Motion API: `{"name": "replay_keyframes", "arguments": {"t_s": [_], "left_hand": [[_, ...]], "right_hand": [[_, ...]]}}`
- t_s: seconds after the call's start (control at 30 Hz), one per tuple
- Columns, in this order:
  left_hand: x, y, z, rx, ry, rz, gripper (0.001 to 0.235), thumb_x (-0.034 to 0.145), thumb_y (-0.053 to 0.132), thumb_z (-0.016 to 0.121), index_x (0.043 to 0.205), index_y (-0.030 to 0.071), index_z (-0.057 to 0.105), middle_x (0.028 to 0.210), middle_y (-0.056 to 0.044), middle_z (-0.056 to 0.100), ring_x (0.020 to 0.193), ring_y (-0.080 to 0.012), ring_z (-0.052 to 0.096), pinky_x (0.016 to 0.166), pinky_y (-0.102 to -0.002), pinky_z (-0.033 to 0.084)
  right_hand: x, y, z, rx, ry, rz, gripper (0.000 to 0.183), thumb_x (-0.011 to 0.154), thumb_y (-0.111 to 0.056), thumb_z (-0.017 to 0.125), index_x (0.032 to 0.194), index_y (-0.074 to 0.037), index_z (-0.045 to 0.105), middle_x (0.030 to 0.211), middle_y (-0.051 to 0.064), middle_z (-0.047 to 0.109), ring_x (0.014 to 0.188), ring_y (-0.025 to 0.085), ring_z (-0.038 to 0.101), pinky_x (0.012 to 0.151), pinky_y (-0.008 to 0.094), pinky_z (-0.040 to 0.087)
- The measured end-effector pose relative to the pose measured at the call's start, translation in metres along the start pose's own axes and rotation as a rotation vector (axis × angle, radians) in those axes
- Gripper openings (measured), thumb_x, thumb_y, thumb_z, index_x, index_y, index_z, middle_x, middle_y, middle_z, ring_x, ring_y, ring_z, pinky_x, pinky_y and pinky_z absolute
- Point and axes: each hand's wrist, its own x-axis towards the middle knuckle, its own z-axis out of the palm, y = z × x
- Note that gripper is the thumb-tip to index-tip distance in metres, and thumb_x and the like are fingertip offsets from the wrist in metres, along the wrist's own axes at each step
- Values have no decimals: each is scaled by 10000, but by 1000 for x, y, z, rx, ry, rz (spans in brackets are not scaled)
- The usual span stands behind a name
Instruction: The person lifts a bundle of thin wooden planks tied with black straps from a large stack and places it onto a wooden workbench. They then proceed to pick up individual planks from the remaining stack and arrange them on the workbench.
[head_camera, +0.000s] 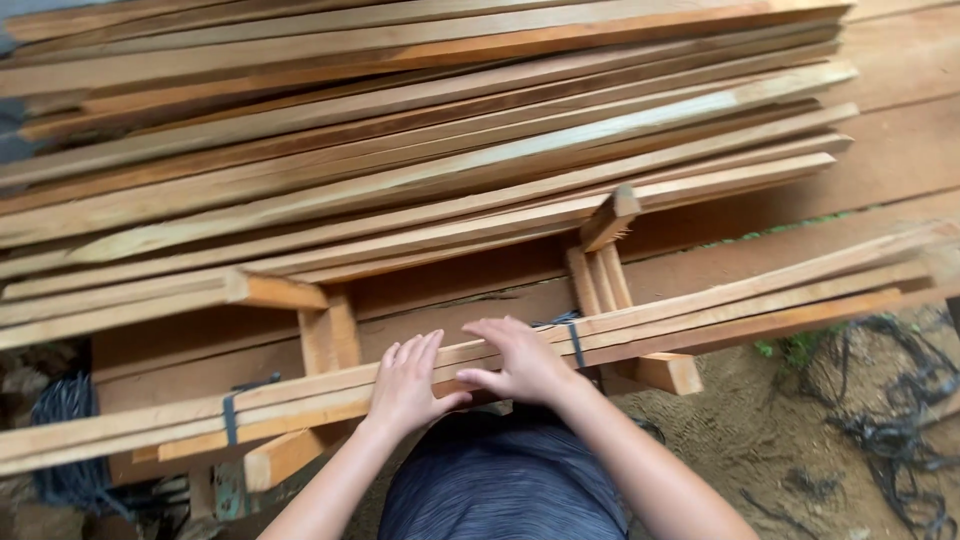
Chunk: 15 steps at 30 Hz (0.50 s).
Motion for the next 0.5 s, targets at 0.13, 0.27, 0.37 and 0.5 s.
{"name": "replay_keyframes", "arguments": {"t_s": [0.13,0.27,0.37,0.5], "left_hand": [[-19,-16,24,185,132,69,1128,622,489,902,1513,59,359,1482,-102,476,1316,-272,483,1126,-471,327],[-15,-20,40,175,215,57,974,636,470,926,1396,64,471,1261,-84,566,1155,-262,557,1050,-451,398],[-19,-22,38,156,260,70,991,608,461,933,1393,57,484,1175,-85,577,1103,-257,566,998,-438,411],[-22,-22,36,101,348,92,933,609,439,933,1357,69,515,1157,-75,586,1092,-258,571,983,-427,422]], "right_hand": [[57,31,38,-357,-434,237,931,786,-795,556,1421,-115,592,1254,240,681,1186,388,640,1034,465,499],[85,56,62,-392,-844,630,1155,866,-951,230,1339,-20,723,1382,263,649,1310,389,611,1117,464,453],[94,51,70,-255,-912,748,1159,800,-970,235,1470,-85,570,1535,248,481,1451,405,424,1188,514,347],[97,42,68,-128,-960,906,1117,754,-953,304,1595,-223,388,1669,214,273,1575,404,175,1255,595,197]]}}
